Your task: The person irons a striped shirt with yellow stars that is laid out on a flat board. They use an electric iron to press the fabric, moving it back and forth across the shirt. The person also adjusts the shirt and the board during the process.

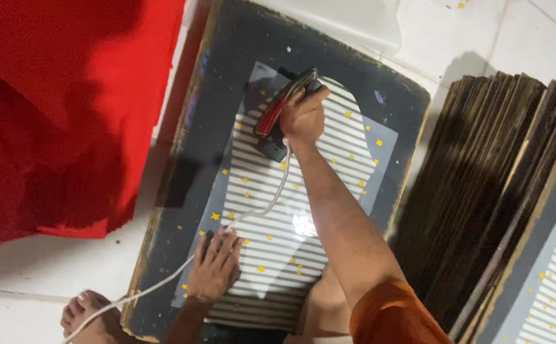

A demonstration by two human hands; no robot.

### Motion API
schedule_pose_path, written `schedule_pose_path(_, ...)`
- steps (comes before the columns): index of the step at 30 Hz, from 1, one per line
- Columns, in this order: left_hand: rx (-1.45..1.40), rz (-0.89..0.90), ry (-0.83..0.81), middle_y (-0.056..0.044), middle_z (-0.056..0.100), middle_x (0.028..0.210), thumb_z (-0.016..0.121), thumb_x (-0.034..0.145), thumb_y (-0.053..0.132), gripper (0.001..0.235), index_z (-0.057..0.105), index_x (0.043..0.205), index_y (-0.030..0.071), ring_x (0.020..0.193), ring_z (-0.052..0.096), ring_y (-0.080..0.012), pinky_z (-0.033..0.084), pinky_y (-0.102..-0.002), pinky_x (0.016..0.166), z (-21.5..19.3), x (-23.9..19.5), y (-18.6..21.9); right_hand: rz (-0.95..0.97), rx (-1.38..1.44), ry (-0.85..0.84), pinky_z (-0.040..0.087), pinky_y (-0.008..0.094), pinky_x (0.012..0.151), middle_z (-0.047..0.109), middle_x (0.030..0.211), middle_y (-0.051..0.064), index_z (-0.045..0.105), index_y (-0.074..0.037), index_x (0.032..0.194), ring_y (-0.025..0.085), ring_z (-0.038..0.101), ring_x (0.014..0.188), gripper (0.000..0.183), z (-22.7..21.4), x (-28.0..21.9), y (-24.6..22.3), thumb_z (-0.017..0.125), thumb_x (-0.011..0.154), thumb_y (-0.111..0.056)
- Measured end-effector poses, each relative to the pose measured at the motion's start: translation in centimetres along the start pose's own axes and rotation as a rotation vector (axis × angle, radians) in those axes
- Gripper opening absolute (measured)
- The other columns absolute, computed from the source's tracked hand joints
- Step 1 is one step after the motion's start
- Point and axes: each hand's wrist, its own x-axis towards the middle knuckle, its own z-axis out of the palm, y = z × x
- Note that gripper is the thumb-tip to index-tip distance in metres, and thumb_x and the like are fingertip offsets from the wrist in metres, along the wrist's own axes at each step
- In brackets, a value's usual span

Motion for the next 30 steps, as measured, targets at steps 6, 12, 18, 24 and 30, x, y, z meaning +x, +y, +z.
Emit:
schedule_pose_path(6, -0.016, 0.046, -0.049, -0.008, 0.049, 0.153, 0.049, 0.101, 0.029, 0.047, 0.052, 0.146, 0.013, 0.145, 0.042, -0.0324, 0.038, -0.055, 0.117, -0.1, 0.1, -0.6, -0.025, -0.058, 0.047, 0.048, 0.062, 0.064, 0.073, 0.087, 0.026, 0.04, -0.005, 0.123, 0.051, 0.068, 0.076, 0.042, 0.7, 0.6, 0.2, 0.043, 0.097, -0.038)
schedule_pose_path(12, -0.036, 0.053, -0.038, -0.009, 0.05, 0.151, 0.049, 0.1, 0.026, 0.047, 0.053, 0.144, 0.011, 0.144, 0.042, -0.033, 0.037, -0.055, 0.118, -0.7, 0.6, -0.7, -0.009, -0.039, 0.038, 0.05, 0.059, 0.069, 0.074, 0.091, 0.021, 0.039, -0.007, 0.124, 0.048, 0.069, 0.081, 0.04, 0.8, 0.6, 0.4, 0.044, 0.097, -0.036)
schedule_pose_path(18, -0.047, 0.05, -0.065, -0.009, 0.05, 0.152, 0.052, 0.099, 0.029, 0.049, 0.053, 0.145, 0.012, 0.145, 0.04, -0.0325, 0.033, -0.055, 0.119, -0.6, 0.4, -0.8, -0.01, 0.001, 0.008, 0.052, 0.057, 0.066, 0.074, 0.09, 0.023, 0.04, -0.008, 0.119, 0.046, 0.071, 0.076, 0.035, 0.4, 0.6, 0.2, 0.042, 0.097, -0.034)
schedule_pose_path(24, 0.009, 0.019, 0.001, -0.015, 0.049, 0.152, 0.049, 0.1, 0.029, 0.05, 0.047, 0.149, 0.014, 0.138, 0.051, -0.0311, 0.04, -0.05, 0.116, -0.2, 0.0, -0.7, -0.351, -0.042, 0.011, 0.05, 0.051, 0.049, 0.065, 0.08, 0.022, 0.014, 0.018, 0.147, 0.039, 0.065, 0.064, 0.075, 1.6, 2.0, 3.2, 0.048, 0.101, -0.031)
schedule_pose_path(30, 0.075, -0.022, 0.088, -0.013, 0.054, 0.144, 0.067, 0.096, 0.045, 0.062, 0.047, 0.146, 0.015, 0.129, 0.057, -0.0294, 0.049, -0.045, 0.102, -0.2, -0.2, -0.6, -0.126, 0.143, -0.481, 0.057, 0.039, 0.048, 0.068, 0.083, 0.014, 0.038, -0.013, 0.13, 0.026, 0.067, 0.049, 0.045, -9.8, -0.9, 3.4, 0.043, 0.099, -0.045)
